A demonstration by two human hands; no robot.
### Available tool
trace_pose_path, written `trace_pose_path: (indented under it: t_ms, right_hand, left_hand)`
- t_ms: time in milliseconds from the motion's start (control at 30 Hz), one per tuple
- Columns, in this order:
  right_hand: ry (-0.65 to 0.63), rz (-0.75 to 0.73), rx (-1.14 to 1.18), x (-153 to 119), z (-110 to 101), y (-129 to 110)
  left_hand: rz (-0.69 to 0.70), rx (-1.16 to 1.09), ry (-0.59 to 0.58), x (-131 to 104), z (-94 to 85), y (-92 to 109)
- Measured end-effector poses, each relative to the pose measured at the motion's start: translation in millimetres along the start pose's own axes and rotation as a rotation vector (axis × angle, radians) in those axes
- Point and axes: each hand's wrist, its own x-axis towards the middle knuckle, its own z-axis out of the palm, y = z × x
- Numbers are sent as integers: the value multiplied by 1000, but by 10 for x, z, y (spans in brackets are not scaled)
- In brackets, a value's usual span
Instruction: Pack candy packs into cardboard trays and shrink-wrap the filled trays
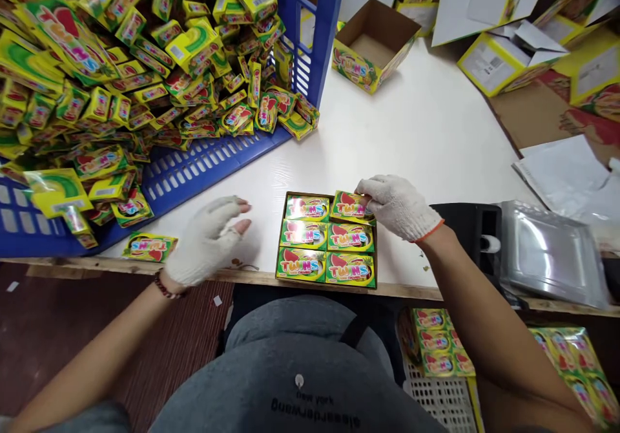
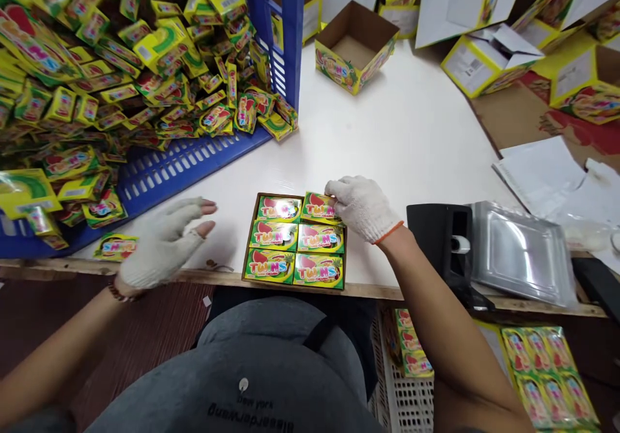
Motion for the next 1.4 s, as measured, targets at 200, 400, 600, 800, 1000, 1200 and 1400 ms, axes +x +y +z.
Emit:
trace_pose_path:
  t_ms: [200,400,600,800,1000,1200,1400]
  right_hand:
    - [-35,16,-191,10,-41,-59]
    - [-91,26,-266,20,-3,-274]
    - [-77,-67,-38,-234,243,-304]
    - [366,23,407,-349,180,22]
    - [486,33,430,-301,246,-130]
    - [352,66,184,-573,763,-602]
    - [-155,-114,27,-574,826,-744]
  left_hand:
    - [447,158,-379,534,655,653]
    - [327,317,-492,524,798,707]
    - [316,213,-386,520,759,715]
    - [599,175,-461,572,967,928]
    - [675,133,-413,531,1019,907]
    - [414,-154,-227,850,782,397]
    - [-250,217,-8,1904,614,-469]
